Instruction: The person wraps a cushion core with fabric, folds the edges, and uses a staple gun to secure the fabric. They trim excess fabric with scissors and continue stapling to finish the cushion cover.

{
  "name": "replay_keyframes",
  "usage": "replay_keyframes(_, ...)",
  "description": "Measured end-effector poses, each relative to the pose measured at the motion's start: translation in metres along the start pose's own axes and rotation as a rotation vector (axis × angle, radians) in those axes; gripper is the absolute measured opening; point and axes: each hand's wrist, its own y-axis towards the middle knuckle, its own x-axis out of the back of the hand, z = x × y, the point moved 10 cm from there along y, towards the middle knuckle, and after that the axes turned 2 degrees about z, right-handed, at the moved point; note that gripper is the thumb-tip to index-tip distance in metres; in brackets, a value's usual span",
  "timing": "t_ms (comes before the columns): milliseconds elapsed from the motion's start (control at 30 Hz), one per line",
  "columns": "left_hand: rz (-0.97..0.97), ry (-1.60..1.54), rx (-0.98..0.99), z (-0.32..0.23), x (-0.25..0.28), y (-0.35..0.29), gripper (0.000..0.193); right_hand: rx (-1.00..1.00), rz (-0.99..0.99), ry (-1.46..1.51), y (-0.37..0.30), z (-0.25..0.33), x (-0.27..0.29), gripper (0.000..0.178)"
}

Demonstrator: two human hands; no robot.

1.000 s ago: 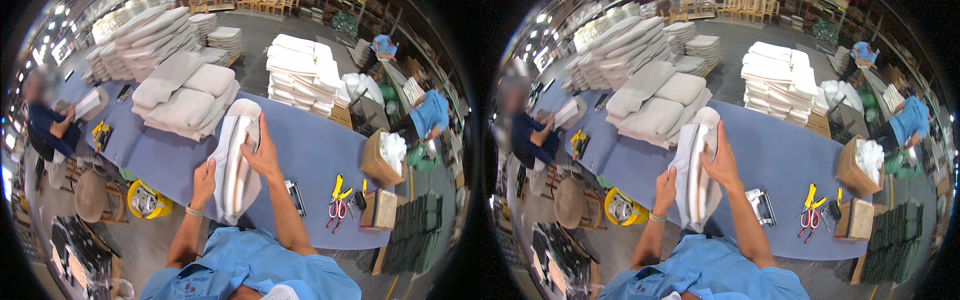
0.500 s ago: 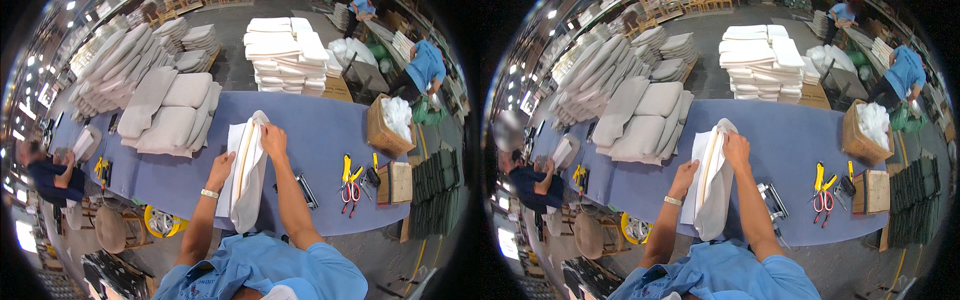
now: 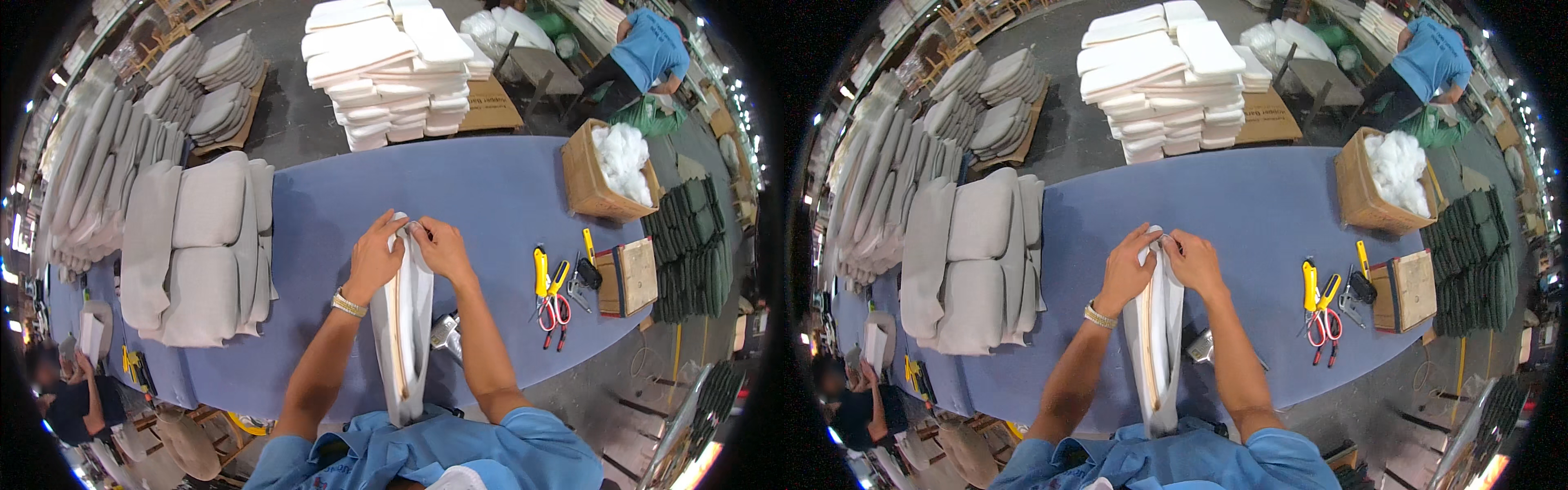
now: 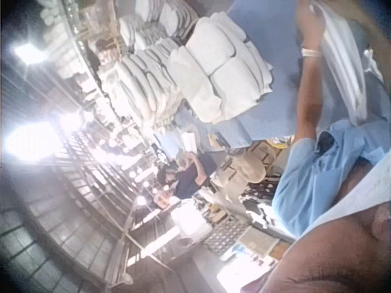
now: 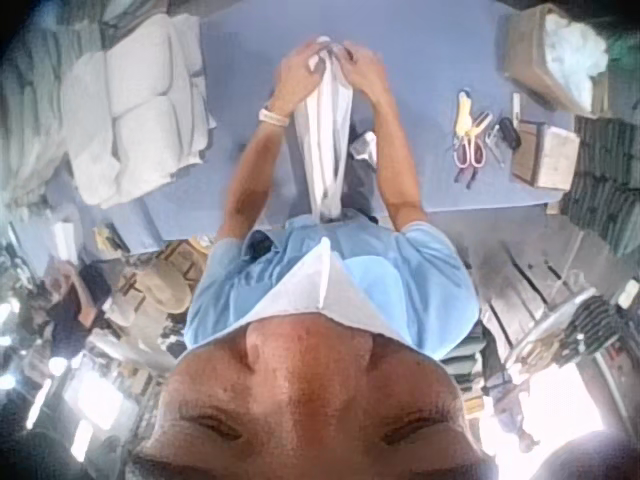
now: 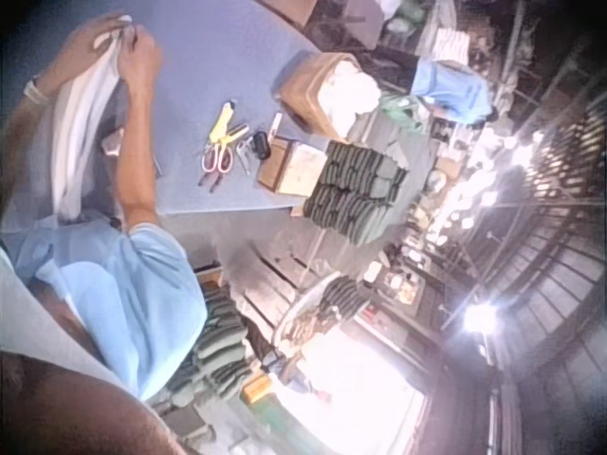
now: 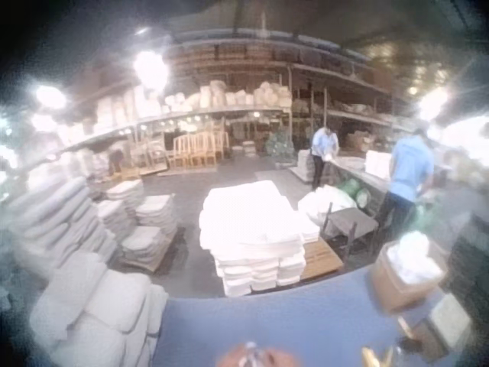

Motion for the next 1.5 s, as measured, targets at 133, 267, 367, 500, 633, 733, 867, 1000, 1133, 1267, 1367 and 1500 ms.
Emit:
replay_keyframes(133, 0.044, 0.041, 0.001, 0.004, 0.004, 0.006, 0.028, -0.01, 0.046, 0.295, 0.015, -0.042, -0.032, 0.032)
replay_keyframes(267, 0.124, -0.012, 0.098, 0.007, 0.007, 0.018, 0.025, -0.021, 0.044, 0.508, 0.012, -0.04, -0.036, 0.033)
replay_keyframes(367, 0.076, -0.065, -0.016, 0.008, 0.006, 0.019, 0.025, -0.014, 0.0, 0.515, 0.01, -0.02, -0.029, 0.034)
replay_keyframes(500, 0.089, -0.154, -0.023, 0.002, -0.011, 0.023, 0.022, -0.007, -0.036, 0.356, 0.004, -0.018, -0.01, 0.033)
replay_keyframes(633, -0.037, -0.468, 0.038, 0.013, -0.028, 0.015, 0.019, -0.04, 0.024, 0.299, -0.003, -0.021, -0.007, 0.033)
replay_keyframes(733, -0.104, -0.628, 0.062, 0.025, -0.031, 0.005, 0.019, 0.076, 0.081, 0.182, -0.005, -0.001, -0.016, 0.03)
replay_keyframes(867, -0.177, -0.656, 0.052, 0.025, -0.022, -0.01, 0.019, 0.303, 0.088, -0.086, -0.023, 0.035, -0.022, 0.023)
replay_keyframes(1000, -0.226, -0.732, 0.055, 0.031, -0.019, -0.026, 0.017, 0.349, 0.134, -0.24, -0.034, 0.053, -0.026, 0.028)
replay_keyframes(1133, -0.234, -0.763, 0.056, 0.035, -0.011, -0.034, 0.016, 0.276, 0.211, -0.192, -0.04, 0.055, -0.032, 0.028)
replay_keyframes(1267, -0.266, -0.799, 0.089, 0.048, 0.001, -0.047, 0.019, 0.216, 0.137, 0.115, -0.044, 0.051, -0.038, 0.029)
replay_keyframes(1367, -0.3, -0.815, 0.116, 0.06, 0.009, -0.056, 0.02, 0.138, 0.222, 0.288, -0.046, 0.041, -0.049, 0.033)
replay_keyframes(1500, -0.343, -0.888, 0.142, 0.069, 0.018, -0.064, 0.021, -0.044, 0.073, 0.487, -0.087, -0.02, -0.037, 0.016)
